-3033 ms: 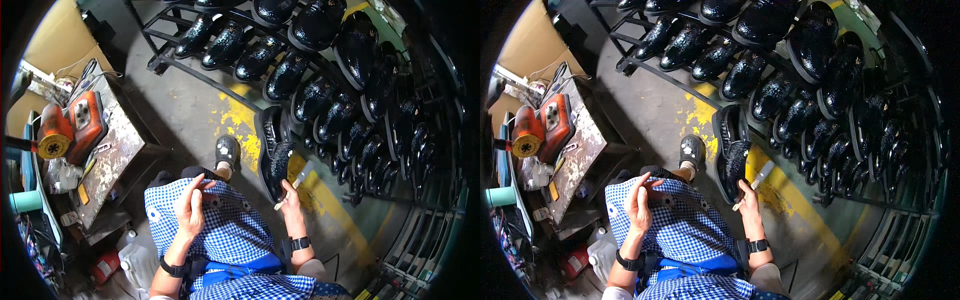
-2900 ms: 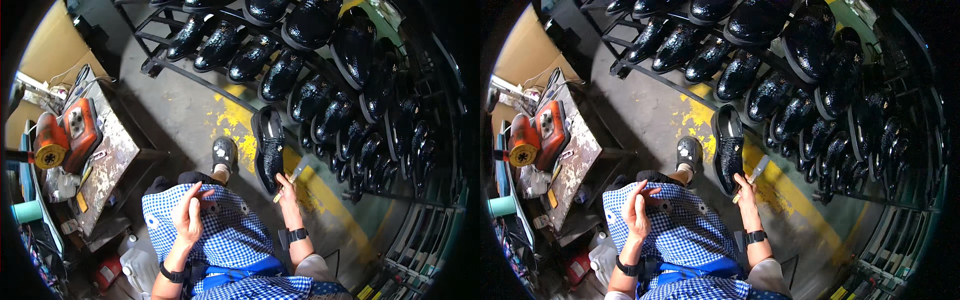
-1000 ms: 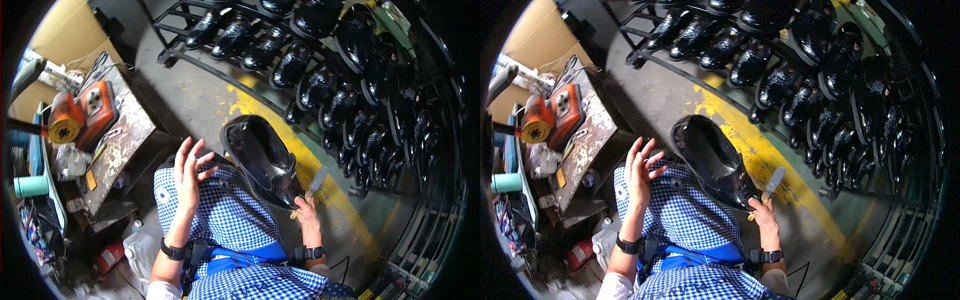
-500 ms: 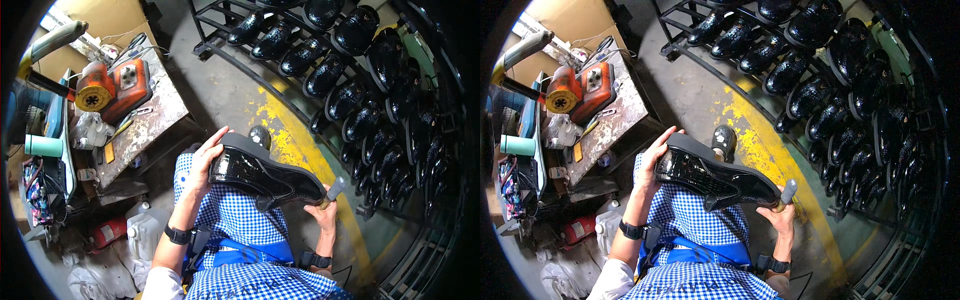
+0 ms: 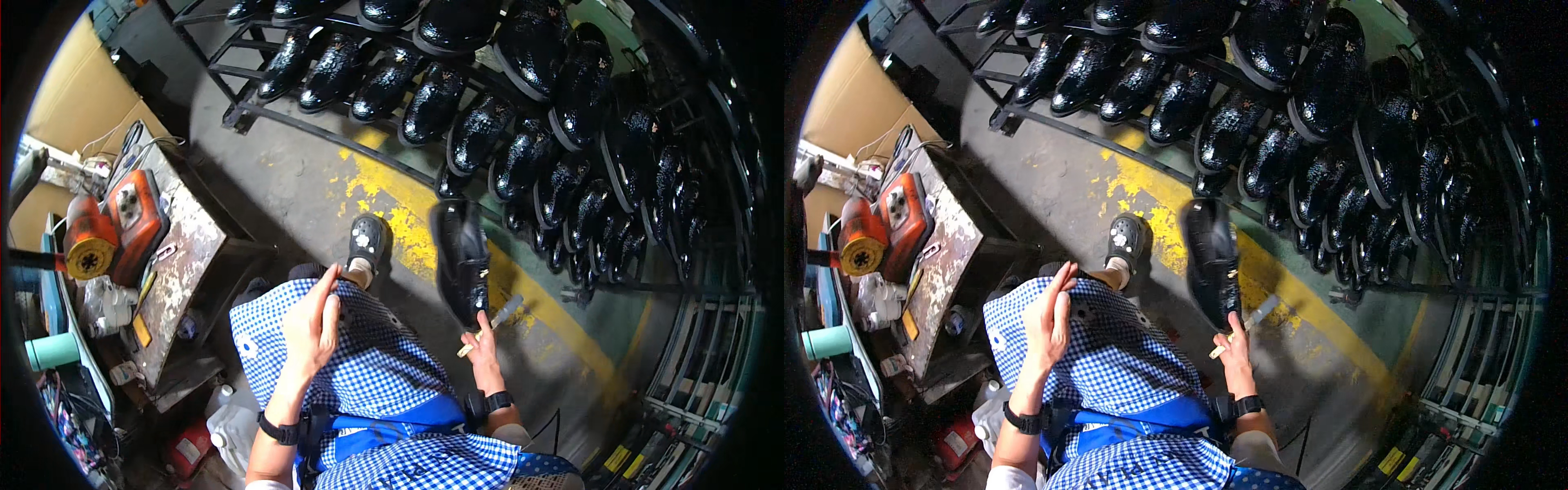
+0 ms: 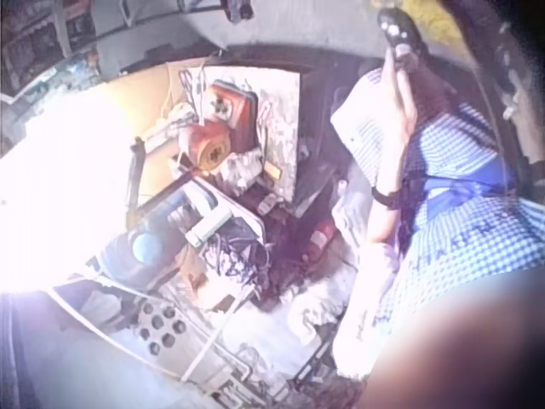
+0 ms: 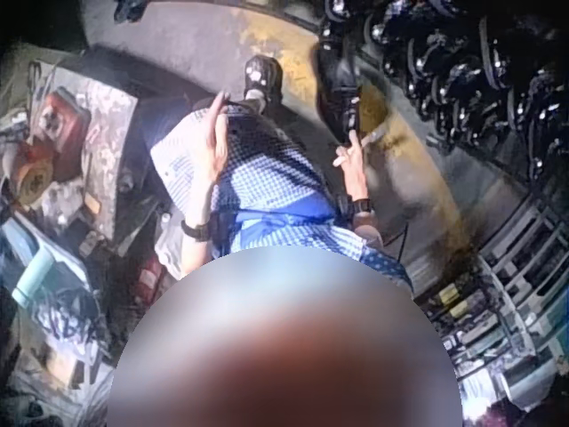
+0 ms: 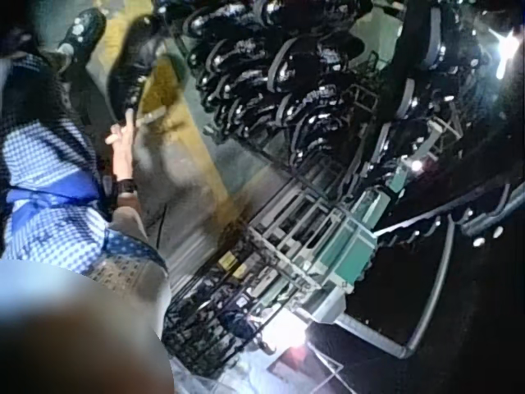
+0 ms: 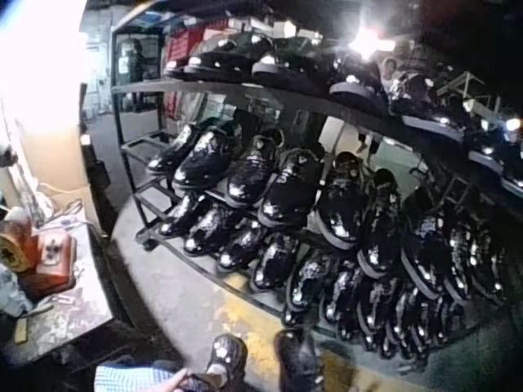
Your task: Polishing and inspecting finished shoes and placing them on a storage rack.
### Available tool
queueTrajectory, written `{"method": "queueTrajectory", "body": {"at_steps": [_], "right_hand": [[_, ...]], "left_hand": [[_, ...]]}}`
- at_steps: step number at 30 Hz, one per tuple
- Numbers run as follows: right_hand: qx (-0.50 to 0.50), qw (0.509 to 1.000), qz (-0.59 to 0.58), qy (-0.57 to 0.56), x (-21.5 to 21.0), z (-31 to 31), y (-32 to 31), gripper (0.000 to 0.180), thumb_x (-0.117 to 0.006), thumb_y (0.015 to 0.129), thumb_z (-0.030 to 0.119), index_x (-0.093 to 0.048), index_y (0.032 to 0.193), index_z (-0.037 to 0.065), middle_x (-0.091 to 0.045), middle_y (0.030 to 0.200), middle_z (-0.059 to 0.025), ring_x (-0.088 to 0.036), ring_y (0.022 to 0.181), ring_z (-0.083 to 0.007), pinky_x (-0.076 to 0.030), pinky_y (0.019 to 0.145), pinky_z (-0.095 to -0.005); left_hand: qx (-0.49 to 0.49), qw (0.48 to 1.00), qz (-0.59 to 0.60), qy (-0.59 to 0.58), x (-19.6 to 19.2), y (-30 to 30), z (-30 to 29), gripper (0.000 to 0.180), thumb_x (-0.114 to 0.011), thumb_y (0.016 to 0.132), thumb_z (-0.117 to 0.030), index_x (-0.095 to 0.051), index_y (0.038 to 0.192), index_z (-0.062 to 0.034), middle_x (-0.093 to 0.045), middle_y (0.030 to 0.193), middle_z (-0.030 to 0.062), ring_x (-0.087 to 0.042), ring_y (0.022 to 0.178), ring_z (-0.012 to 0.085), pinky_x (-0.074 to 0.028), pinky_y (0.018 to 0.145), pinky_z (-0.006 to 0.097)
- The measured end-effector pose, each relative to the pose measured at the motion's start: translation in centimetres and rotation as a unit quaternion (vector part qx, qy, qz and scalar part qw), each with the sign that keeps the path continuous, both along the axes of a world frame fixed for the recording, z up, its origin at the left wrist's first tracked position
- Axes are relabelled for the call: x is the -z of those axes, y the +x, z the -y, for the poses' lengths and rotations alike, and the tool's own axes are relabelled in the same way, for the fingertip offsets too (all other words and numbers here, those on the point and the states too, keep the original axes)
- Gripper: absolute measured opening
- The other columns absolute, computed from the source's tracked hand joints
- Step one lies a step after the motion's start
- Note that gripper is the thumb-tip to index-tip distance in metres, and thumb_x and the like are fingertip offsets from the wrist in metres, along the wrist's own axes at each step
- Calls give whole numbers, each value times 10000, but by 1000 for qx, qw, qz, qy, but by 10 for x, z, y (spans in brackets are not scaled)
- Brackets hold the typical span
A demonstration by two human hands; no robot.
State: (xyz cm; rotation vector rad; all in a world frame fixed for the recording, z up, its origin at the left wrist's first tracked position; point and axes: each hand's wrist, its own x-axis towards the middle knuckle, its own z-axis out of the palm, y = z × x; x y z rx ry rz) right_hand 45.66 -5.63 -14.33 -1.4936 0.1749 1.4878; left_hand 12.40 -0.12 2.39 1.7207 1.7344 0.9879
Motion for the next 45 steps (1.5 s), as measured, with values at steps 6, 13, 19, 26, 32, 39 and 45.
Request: {"method": "queueTrajectory", "body": {"at_steps": [6,13,19,26,32,39,45], "right_hand": [[96,993,56,-42,51,-45,26,774,-752,625,509,-359,1147,96,-308,751,-11,-308,541,-133,-340,650,-297],[49,996,6,80,100,-186,39,763,-683,663,574,-437,1171,61,-505,888,-66,-429,610,-146,-356,486,-295],[170,948,254,-87,118,-234,45,652,-709,613,586,-535,963,64,-496,640,-54,-400,415,-160,-417,442,-309],[244,953,149,-96,135,-265,96,479,-642,685,567,-491,749,117,-412,526,-27,-336,386,-150,-374,431,-378],[183,977,67,-88,135,-279,105,416,-542,780,557,-523,807,142,-360,536,11,-312,431,-101,-317,419,-299],[87,967,234,-53,98,-205,93,588,-650,646,630,-536,870,99,-385,568,-25,-342,400,-117,-323,369,-263],[106,991,75,-32,53,-78,75,516,-623,691,613,-557,783,109,-446,561,-27,-444,486,-125,-340,432,-244]], "left_hand": [[-17,997,70,-3,4,9,-13,296,-439,875,-39,-533,1154,-4,-653,958,121,-648,762,213,-493,677,263],[-16,996,72,-53,-2,23,-23,281,-434,866,-25,-535,1125,18,-659,916,132,-655,725,206,-510,659,274],[-30,998,60,5,-5,32,-32,240,-477,847,-34,-570,1066,0,-662,788,120,-641,606,193,-509,569,272],[-34,978,102,-180,-14,36,-20,288,-431,922,-110,-526,1184,-35,-617,983,86,-574,860,148,-449,771,252],[-10,985,122,-119,-8,39,-26,269,-436,908,-51,-534,1155,-13,-605,829,69,-563,707,130,-466,674,250],[-23,992,70,-102,-26,40,-30,236,-466,892,-79,-569,1094,-10,-632,952,146,-618,864,244,-472,784,309],[9,996,62,-70,-10,32,-30,230,-439,879,-24,-568,1066,10,-637,771,101,-613,665,147,-484,626,251]]}}
